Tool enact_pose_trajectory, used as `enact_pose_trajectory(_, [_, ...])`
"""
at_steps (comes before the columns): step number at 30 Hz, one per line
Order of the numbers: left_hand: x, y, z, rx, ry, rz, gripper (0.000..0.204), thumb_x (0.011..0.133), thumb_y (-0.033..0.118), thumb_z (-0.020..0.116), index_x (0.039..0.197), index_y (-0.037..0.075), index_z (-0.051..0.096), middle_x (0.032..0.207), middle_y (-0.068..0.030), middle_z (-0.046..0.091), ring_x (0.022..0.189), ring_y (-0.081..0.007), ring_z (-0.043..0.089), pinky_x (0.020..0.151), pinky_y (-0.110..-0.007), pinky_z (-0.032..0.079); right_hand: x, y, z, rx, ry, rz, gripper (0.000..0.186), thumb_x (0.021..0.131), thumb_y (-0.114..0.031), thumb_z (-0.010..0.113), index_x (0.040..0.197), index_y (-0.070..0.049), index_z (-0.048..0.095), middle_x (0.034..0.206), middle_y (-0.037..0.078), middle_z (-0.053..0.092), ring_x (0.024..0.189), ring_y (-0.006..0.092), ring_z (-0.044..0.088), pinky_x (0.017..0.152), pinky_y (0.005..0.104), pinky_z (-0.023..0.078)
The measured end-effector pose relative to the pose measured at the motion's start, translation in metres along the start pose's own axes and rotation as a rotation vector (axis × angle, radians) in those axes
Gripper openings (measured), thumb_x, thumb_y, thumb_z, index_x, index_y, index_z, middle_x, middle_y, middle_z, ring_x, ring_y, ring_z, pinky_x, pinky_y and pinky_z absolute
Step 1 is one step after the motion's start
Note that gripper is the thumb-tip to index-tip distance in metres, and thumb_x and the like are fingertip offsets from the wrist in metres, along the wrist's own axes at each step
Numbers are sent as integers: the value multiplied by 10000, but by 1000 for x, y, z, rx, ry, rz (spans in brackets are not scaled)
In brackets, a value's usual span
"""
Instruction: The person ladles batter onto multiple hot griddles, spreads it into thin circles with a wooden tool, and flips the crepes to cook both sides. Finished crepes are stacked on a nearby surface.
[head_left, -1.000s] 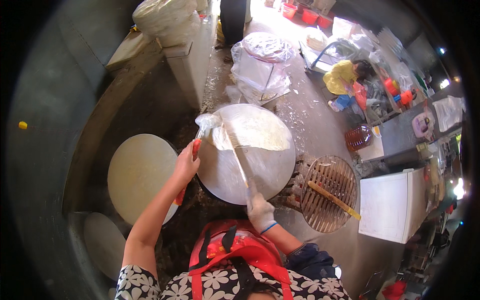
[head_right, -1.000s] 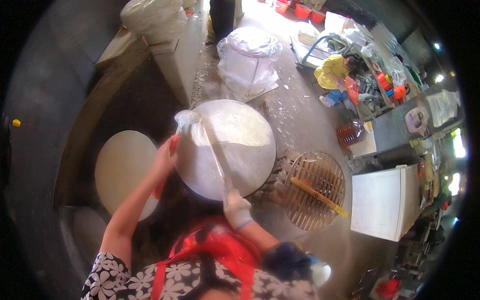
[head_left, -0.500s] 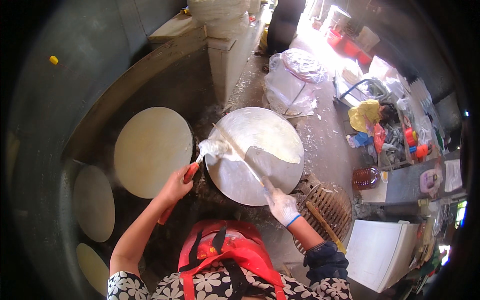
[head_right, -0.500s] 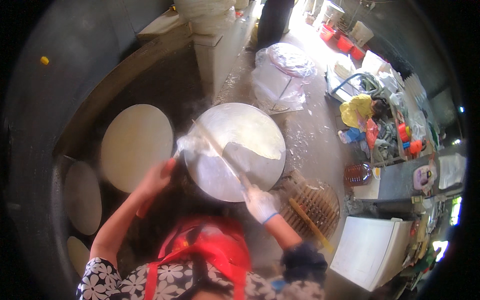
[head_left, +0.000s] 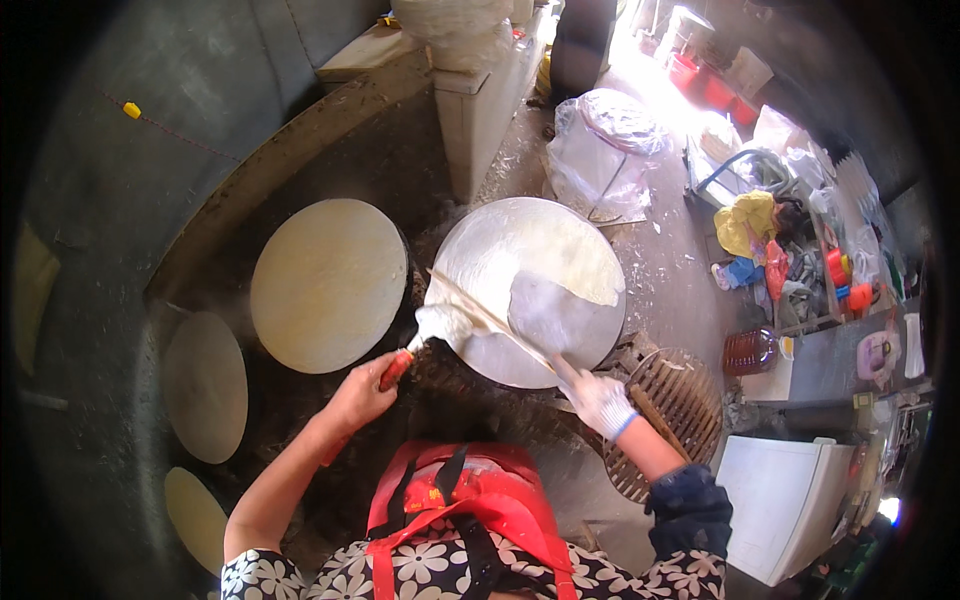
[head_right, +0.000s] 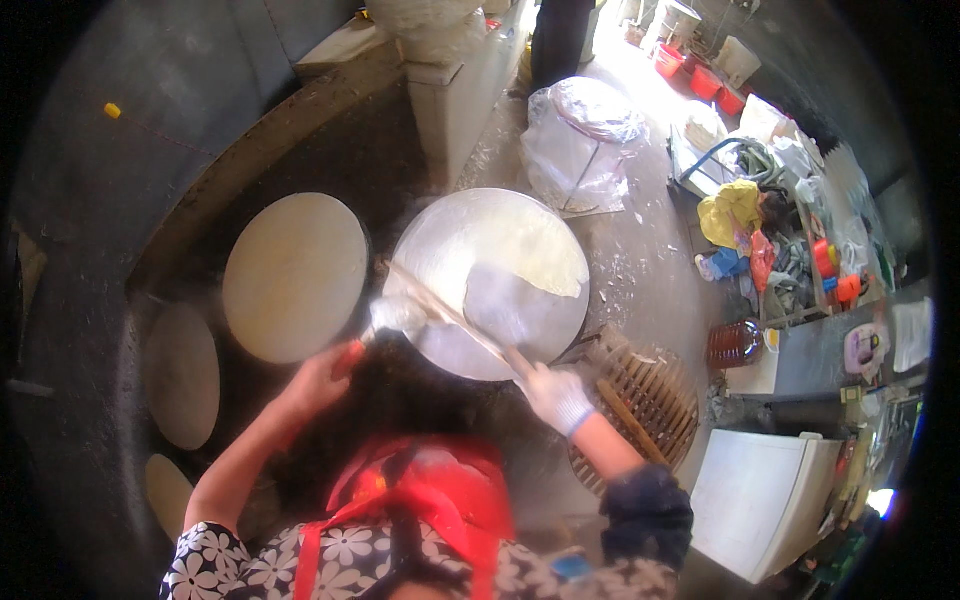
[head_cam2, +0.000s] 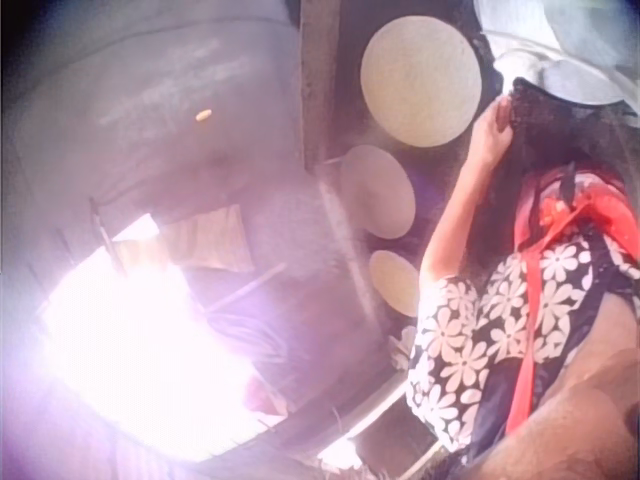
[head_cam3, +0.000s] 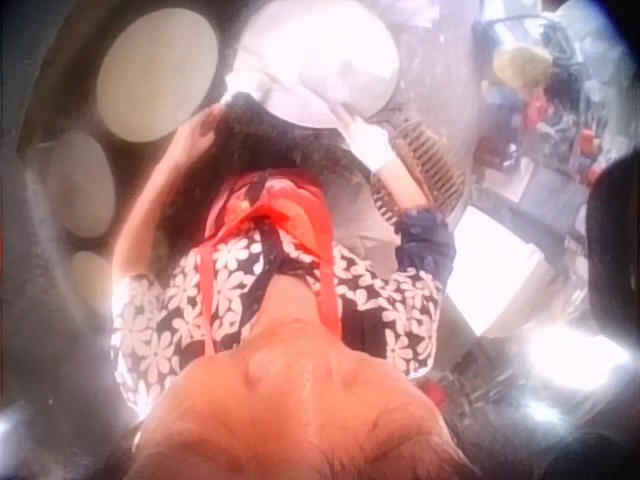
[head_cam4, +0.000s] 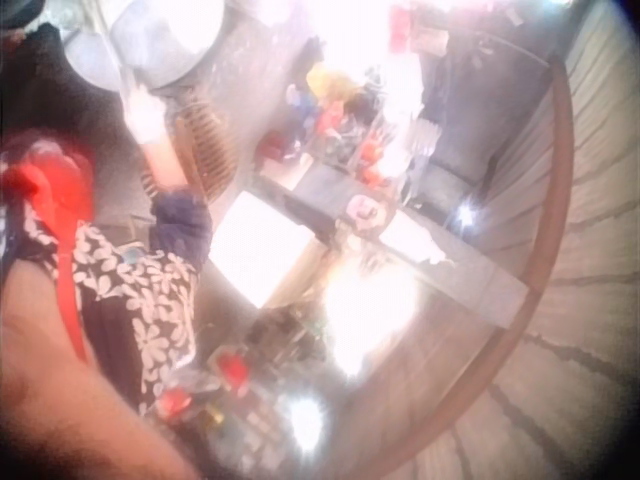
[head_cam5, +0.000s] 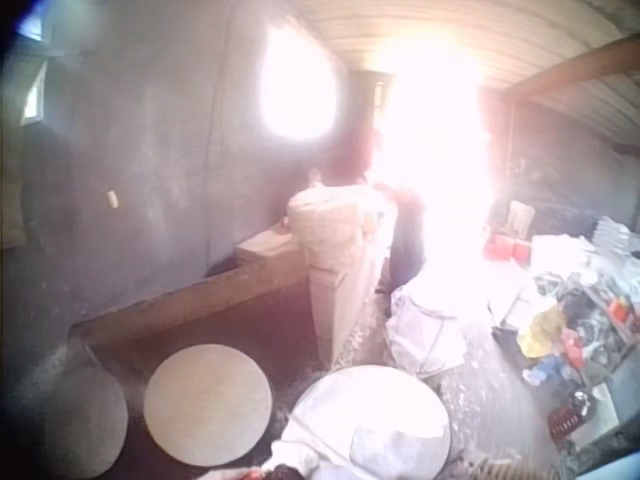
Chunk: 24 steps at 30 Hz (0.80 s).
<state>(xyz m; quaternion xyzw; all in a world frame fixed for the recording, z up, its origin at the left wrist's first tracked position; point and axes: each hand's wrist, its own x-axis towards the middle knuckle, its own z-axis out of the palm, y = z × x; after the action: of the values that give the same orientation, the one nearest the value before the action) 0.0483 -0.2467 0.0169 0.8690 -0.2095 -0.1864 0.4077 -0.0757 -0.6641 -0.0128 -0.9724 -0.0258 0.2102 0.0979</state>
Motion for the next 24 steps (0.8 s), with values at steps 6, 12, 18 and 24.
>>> enact_pose_trajectory(6, [-16,2,15,-35,-139,66,592,857,51,652,1443,31,575,1246,-277,684,1180,-435,667,979,-438,549,-73,-23,38,-25,244,131,664,1017,-286,584,1635,-223,347,955,177,697,773,397,715,674,530,568])
enact_pose_trajectory(12, [18,19,17,-330,32,-24,522,931,119,678,1431,33,560,1054,-211,708,910,-319,706,803,-383,555,37,-171,112,570,846,271,660,1057,-172,551,1660,-83,298,1155,208,702,862,266,684,771,397,537])
enact_pose_trajectory(18, [9,34,-44,-811,102,-34,498,1015,84,626,1476,39,443,756,-17,559,501,-97,508,461,-276,451,128,-321,83,799,599,484,644,1071,-188,486,1664,-127,242,1237,233,658,1011,403,686,892,478,526])
enact_pose_trajectory(24, [-39,5,-88,-975,-90,-241,459,1000,76,619,1435,45,476,714,4,486,499,-87,445,451,-263,411,97,-284,169,591,671,705,696,1045,-188,537,1677,-175,247,1100,259,690,919,432,702,783,510,550])
